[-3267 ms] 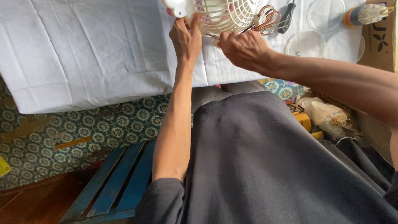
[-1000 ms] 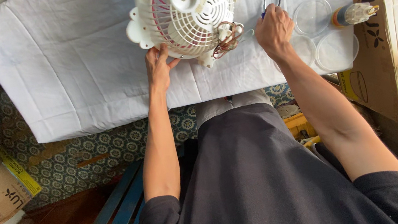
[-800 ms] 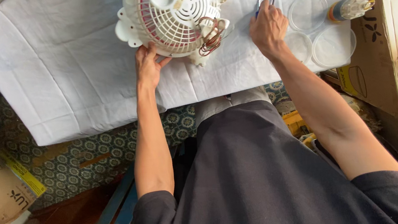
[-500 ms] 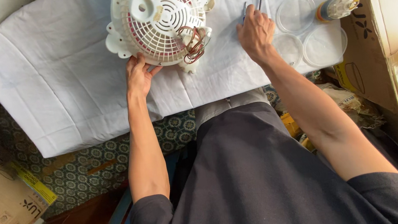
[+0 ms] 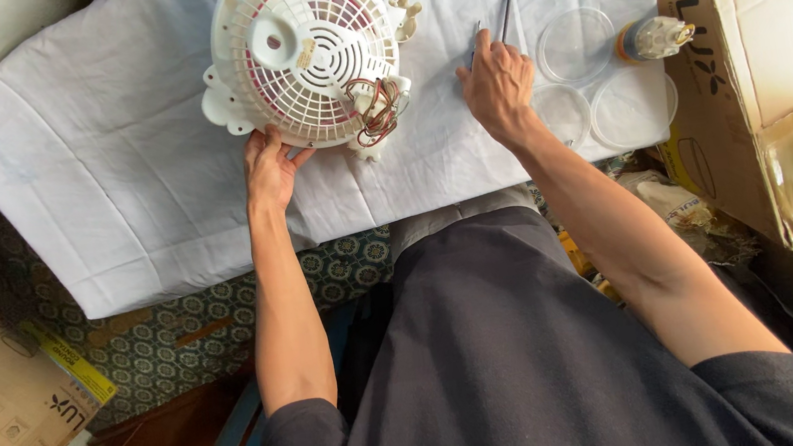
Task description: The person uses a screwdriver to remove screws from the back of a small white and pink electric fan. They then detach and set aside several pink decorative plastic pieces from the fan's casing.
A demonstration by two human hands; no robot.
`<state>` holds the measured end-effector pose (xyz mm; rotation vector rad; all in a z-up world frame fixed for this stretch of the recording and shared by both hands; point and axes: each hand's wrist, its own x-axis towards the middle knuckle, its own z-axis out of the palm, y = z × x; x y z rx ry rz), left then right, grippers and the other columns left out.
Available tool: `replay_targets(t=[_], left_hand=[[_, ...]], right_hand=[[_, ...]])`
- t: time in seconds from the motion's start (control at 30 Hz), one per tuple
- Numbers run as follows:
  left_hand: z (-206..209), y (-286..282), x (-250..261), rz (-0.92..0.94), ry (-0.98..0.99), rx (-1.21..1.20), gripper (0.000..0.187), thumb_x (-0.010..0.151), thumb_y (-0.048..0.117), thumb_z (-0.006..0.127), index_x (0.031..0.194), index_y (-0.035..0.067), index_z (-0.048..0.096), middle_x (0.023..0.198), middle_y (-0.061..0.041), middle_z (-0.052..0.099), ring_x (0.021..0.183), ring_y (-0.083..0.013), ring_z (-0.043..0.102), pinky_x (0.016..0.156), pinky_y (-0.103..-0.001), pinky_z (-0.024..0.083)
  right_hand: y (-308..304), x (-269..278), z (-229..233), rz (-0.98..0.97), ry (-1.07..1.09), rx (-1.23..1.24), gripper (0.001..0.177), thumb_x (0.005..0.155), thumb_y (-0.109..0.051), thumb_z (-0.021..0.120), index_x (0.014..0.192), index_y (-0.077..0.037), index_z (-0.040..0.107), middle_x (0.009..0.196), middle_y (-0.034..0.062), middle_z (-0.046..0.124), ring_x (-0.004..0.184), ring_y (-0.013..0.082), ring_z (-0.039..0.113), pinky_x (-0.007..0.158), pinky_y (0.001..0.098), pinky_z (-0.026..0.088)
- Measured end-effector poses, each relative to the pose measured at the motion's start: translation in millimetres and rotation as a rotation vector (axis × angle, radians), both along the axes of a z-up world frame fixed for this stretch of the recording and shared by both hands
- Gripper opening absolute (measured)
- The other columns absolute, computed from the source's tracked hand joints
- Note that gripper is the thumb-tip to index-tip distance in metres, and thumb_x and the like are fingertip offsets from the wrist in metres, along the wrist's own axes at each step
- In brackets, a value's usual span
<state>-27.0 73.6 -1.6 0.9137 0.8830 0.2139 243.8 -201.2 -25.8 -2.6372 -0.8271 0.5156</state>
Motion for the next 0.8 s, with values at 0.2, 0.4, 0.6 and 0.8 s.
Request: replay_targets(t=[0.2,0.4,0.6,0.8], left_hand=[[13,-11,5,0.006,0.044,0.076,0.031,0.111,0.024,0.049,0.132,0.002,0.05,0.132,-0.013,0.061,0.123,-0.0264,0.065,0.1,-0.051,0.063],[23,-21,9,-0.001,0.02,0.143,0.033,0.109,0.024,0.049,0.136,0.005,0.05,0.133,-0.01,0.061,0.123,-0.0246,0.065,0.1,-0.051,0.064],[31,-27,12,-0.012,0.039,0.171,0.034,0.11,0.025,0.049,0.137,0.005,0.051,0.135,-0.009,0.061,0.125,-0.024,0.063,0.1,-0.052,0.064],[32,-31,13,0.009,0.048,0.194,0.035,0.109,0.024,0.05,0.139,0.004,0.05,0.139,-0.011,0.057,0.127,-0.0253,0.062,0.101,-0.053,0.063]], right_hand=[[4,2,1,0.022,0.024,-0.031,0.058,0.087,-0.021,0.081,0.129,0.009,0.055,0.084,0.016,0.07,0.082,0.0332,0.069,0.072,0.0481,0.051],[-2,-1,-1,-0.086,0.071,0.028,0.04,0.089,-0.019,0.078,0.121,0.001,0.063,0.099,0.0179,0.072,0.092,0.0373,0.069,0.078,0.0486,0.053],[-20,-11,16,-0.084,0.174,0.07,0.033,0.089,-0.023,0.078,0.113,-0.002,0.07,0.098,0.0171,0.073,0.091,0.0355,0.069,0.08,0.0467,0.053],[-21,-17,17,-0.077,0.194,0.154,0.035,0.091,-0.022,0.077,0.115,0.002,0.068,0.09,0.0161,0.072,0.085,0.0361,0.068,0.077,0.0472,0.052]])
